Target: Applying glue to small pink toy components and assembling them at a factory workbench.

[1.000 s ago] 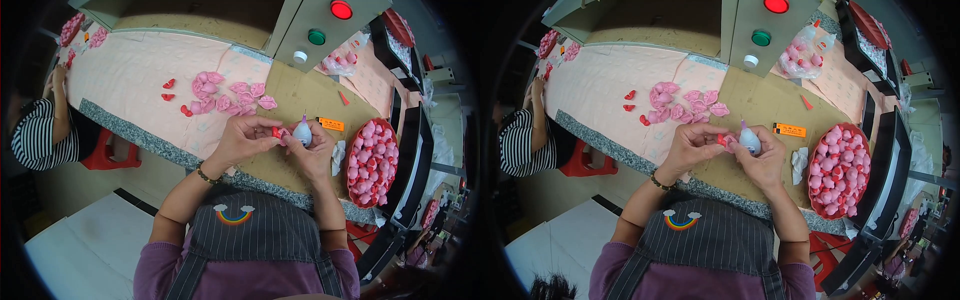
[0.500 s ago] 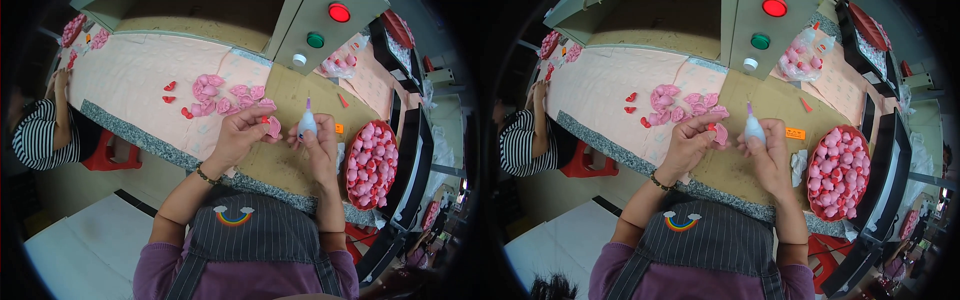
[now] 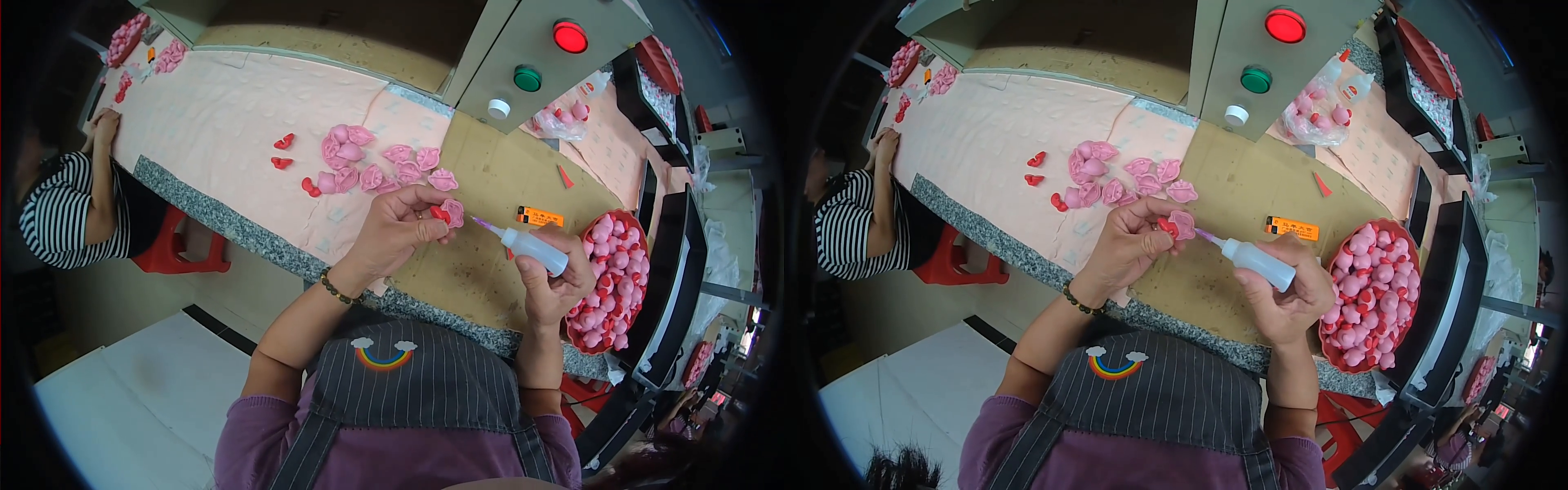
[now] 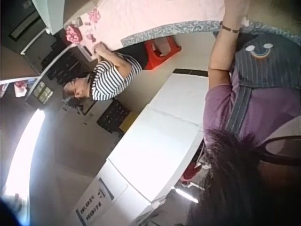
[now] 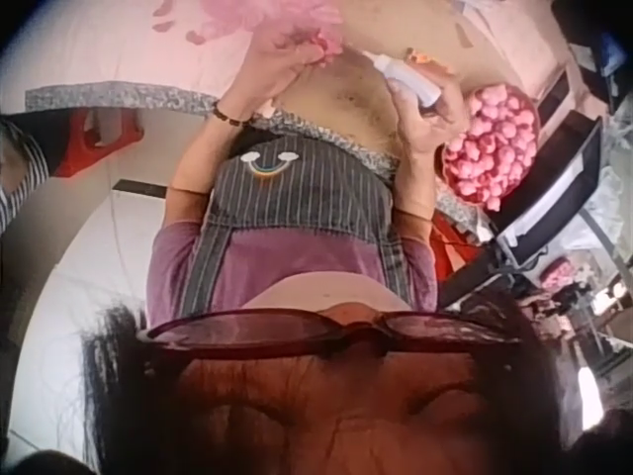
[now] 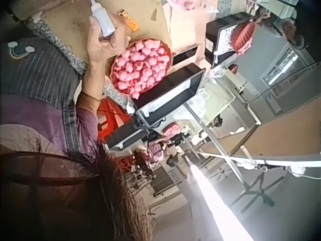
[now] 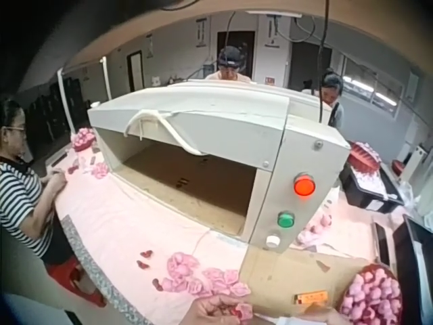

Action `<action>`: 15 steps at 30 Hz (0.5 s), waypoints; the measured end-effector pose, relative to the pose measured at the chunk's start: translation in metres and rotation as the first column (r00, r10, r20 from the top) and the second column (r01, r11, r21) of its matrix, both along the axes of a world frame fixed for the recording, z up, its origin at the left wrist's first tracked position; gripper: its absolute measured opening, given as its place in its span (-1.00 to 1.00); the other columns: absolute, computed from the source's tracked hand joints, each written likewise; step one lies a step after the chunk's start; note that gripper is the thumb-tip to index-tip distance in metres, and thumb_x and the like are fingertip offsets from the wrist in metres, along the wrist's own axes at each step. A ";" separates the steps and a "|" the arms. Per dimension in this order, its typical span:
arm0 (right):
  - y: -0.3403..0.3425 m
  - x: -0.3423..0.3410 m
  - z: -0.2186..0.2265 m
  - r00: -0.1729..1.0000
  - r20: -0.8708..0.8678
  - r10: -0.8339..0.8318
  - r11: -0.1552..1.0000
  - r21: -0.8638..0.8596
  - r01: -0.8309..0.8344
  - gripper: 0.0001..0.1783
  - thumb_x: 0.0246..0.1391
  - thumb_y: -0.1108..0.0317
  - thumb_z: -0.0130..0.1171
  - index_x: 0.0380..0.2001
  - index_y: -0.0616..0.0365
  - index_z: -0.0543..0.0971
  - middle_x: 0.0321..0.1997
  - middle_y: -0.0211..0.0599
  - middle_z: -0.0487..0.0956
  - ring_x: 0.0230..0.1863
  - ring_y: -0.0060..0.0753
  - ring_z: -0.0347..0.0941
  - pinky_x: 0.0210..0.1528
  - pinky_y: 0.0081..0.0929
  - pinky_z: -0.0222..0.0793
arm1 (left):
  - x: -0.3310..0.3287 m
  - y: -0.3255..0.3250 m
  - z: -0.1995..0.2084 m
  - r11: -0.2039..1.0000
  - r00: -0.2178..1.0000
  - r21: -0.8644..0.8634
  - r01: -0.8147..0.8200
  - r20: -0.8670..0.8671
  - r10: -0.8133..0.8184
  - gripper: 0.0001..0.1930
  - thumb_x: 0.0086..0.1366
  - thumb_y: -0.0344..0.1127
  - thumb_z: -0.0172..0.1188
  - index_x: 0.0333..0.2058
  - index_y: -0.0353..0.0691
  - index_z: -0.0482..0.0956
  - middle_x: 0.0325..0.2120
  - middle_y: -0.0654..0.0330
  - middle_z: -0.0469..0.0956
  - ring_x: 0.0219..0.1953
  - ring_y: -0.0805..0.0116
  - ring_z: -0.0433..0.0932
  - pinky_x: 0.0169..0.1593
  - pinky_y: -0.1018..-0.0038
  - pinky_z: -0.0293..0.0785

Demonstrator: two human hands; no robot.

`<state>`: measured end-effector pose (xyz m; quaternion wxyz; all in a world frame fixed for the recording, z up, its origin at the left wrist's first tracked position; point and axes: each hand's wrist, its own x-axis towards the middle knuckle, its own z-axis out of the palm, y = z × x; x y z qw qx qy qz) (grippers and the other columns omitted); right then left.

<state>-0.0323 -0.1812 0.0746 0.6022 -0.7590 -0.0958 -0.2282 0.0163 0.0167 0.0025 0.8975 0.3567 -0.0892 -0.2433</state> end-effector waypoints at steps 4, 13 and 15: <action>0.002 0.000 -0.002 1.000 0.005 0.024 0.998 -0.052 -0.024 -0.72 -0.25 0.48 0.33 -0.43 0.36 0.50 -0.56 -0.24 0.49 -0.57 -0.55 0.34 -0.51 -0.65 0.19 | 0.000 -0.001 0.002 1.000 1.000 -0.002 -0.006 -0.015 0.006 -0.68 0.11 -0.48 0.19 -0.13 -0.37 0.41 -0.28 0.09 0.51 -0.34 0.42 0.54 -0.27 0.54 0.51; 0.005 0.000 -0.004 1.000 -0.005 0.018 0.991 -0.134 -0.018 -0.74 -0.30 0.49 0.34 -0.48 0.37 0.51 -0.59 -0.25 0.49 -0.61 -0.51 0.32 -0.56 -0.62 0.17 | 0.000 0.000 -0.001 0.999 0.999 0.004 0.051 -0.005 -0.051 -0.67 0.11 -0.45 0.20 -0.13 -0.37 0.41 -0.20 0.05 0.50 -0.22 0.39 0.54 -0.24 0.55 0.51; 0.005 0.001 -0.005 1.000 0.000 0.012 0.986 -0.168 -0.012 -0.74 -0.31 0.49 0.34 -0.48 0.36 0.51 -0.61 -0.26 0.48 -0.62 -0.50 0.32 -0.57 -0.61 0.16 | 0.000 -0.001 -0.001 0.998 0.998 0.009 0.058 -0.003 -0.058 -0.67 0.11 -0.45 0.20 -0.13 -0.37 0.41 -0.19 0.05 0.50 -0.21 0.38 0.54 -0.24 0.54 0.51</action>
